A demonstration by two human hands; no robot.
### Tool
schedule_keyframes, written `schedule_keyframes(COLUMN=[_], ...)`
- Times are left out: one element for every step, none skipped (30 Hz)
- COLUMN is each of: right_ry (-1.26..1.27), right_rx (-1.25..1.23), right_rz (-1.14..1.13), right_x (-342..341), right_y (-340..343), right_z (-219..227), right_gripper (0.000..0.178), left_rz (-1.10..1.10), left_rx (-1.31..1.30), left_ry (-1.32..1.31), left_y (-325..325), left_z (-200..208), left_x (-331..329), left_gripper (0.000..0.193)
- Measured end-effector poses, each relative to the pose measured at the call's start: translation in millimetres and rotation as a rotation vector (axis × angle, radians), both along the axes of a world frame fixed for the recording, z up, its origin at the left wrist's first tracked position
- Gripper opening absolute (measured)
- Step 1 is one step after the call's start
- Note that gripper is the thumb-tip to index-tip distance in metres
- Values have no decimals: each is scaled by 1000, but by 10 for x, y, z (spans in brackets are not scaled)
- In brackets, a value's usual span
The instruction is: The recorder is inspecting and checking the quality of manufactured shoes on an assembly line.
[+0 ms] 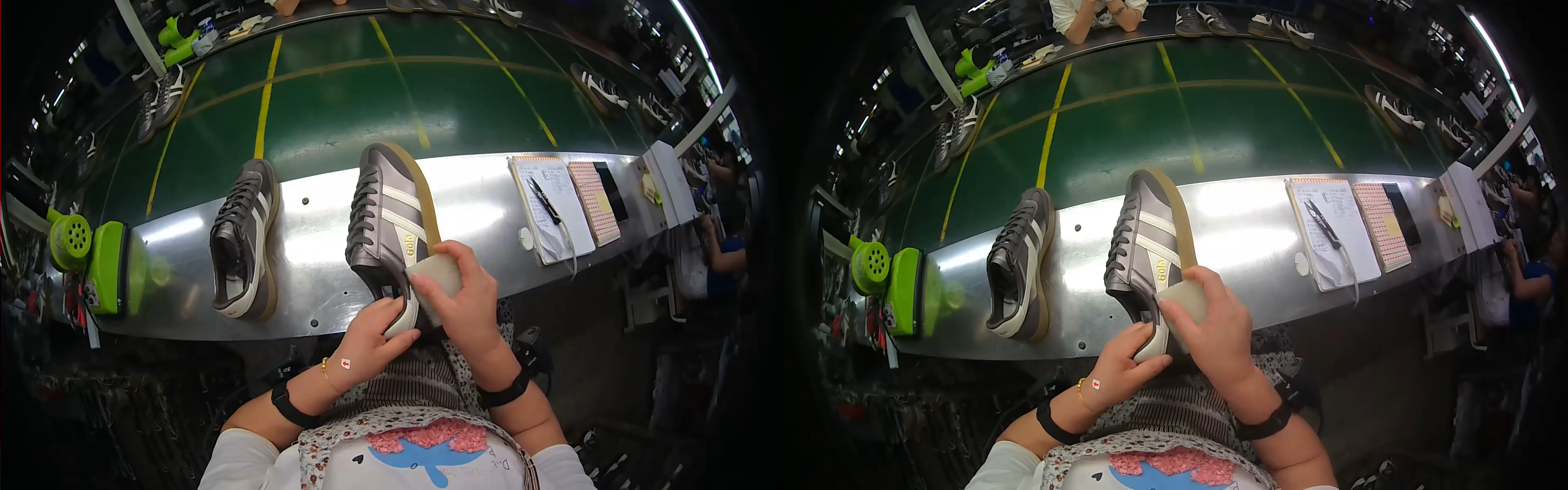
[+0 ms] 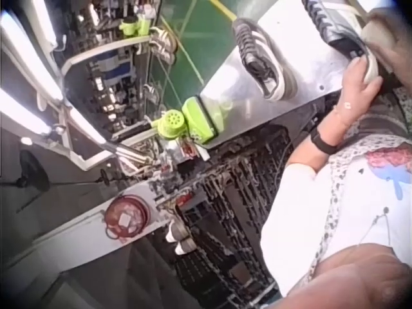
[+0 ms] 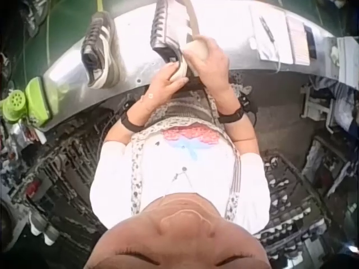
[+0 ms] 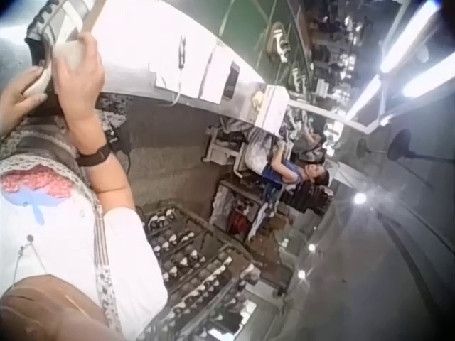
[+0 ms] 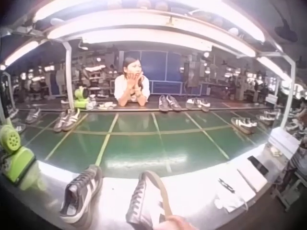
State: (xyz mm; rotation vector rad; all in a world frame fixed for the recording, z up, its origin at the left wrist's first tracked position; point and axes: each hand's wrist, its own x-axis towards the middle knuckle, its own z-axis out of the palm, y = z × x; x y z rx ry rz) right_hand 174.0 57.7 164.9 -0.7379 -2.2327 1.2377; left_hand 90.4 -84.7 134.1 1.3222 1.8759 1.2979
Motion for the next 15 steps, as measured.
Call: schedule_keyframes(right_ry=[3, 19, 19, -15, -48, -40, -37, -23, -8, -14, -13, -31, -49, -67, -64], right_rx=[18, 47, 47, 48, 51, 54, 55, 42, 30, 41, 41, 66, 91, 147, 148], right_rz=[-47, -20, -18, 20, 58, 75, 78, 61, 45, 18, 12, 11, 9, 20, 25], right_x=[-49, -59, -16, 83, 182, 261, 236, 209, 167, 77, -10, -83, -112, -92, -1], right_y=[22, 23, 10, -21, -57, -110, -93, -83, -70, -64, -40, -16, -5, -35, -65], right_z=[6, -4, -12, -27, -46, -39, -41, -29, -8, 45, 62, 68, 70, 53, 34], right_gripper=[39, 40, 40, 39, 39, 40, 40, 40, 40, 38, 38, 39, 39, 40, 40], left_rz=[-6, 20, 45, 47, 52, 58, 61, 52, 44, 44, 38, 35, 30, 41, 60], left_rx=[0, -11, -22, -21, -50, -80, -79, -56, -34, -20, -22, -43, -63, -65, -54], left_ry=[-3, -106, -209, -209, -201, -193, -190, -217, -243, -223, -222, -218, -214, -209, -241], left_y=[1, -3, -9, -29, -50, -59, -45, -36, -34, -42, -33, -18, -4, -21, -28], left_z=[7, 18, 23, 19, 4, -6, -5, -2, -3, -31, -16, 8, 25, 37, 34], left_x=[15, 8, 1, -2, 4, 0, -18, -19, -15, -6, -12, -17, -19, -32, -26], left_gripper=[36, 37, 37, 37, 37, 37, 37, 37, 36, 36, 36, 36, 36, 36, 35])
